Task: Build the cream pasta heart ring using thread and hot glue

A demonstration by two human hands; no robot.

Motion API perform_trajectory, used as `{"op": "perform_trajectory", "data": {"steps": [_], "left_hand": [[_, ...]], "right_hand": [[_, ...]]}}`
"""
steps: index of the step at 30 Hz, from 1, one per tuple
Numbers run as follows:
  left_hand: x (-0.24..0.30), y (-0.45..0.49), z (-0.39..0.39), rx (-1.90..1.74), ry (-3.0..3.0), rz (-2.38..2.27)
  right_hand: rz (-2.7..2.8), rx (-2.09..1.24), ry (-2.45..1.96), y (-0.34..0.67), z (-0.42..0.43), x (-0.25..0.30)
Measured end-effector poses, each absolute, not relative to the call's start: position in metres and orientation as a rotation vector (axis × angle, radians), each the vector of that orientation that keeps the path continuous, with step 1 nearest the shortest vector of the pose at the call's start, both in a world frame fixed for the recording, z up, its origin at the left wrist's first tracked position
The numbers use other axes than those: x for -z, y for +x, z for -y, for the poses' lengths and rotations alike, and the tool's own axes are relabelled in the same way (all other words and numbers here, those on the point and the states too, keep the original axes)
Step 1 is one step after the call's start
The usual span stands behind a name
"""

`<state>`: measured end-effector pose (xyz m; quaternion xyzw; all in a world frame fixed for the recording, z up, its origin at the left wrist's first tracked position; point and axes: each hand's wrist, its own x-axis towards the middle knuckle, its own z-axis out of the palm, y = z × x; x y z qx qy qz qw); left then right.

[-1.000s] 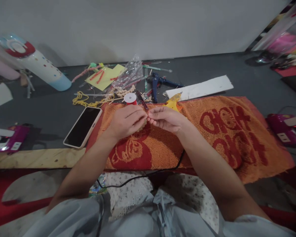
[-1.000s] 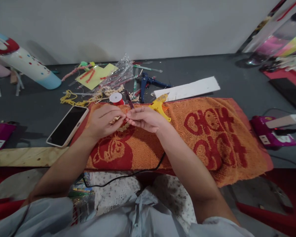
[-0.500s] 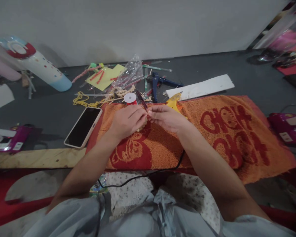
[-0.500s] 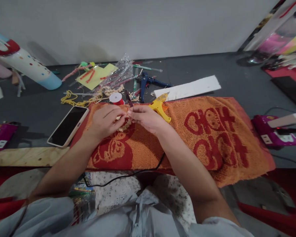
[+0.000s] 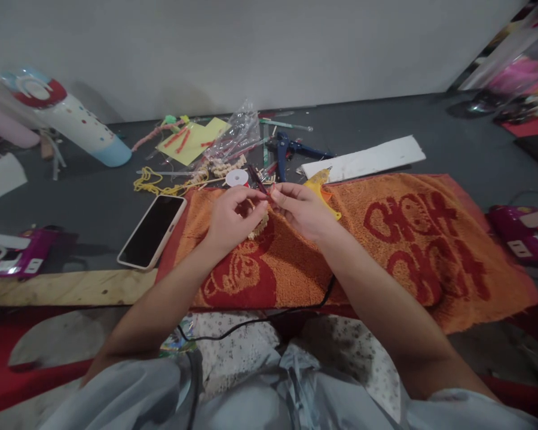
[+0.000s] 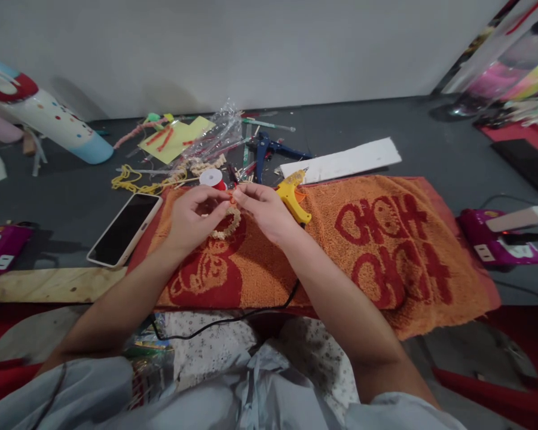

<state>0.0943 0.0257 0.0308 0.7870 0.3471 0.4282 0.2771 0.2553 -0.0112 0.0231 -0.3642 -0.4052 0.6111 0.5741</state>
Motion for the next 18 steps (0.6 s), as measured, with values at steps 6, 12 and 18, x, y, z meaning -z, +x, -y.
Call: {"op": "perform_trajectory", "data": {"steps": [6, 12, 18], "left_hand": [[-0.032, 0.097, -0.026, -1.008, 1.834, -0.961], [-0.041, 0.100, -0.023, -0.819, 1.335, -0.879], [-0.050, 0.100, -0.022, -0.716, 1.077, -0.836]], "right_hand": [[0.936, -1.395, -0.831, 0.250, 0.010, -0.017], [1.069, -1.321, -0.832, 0.250, 0.010, -0.016], [1.276, -1.119, -0.881, 0.251, 0.011, -0.017]]}}
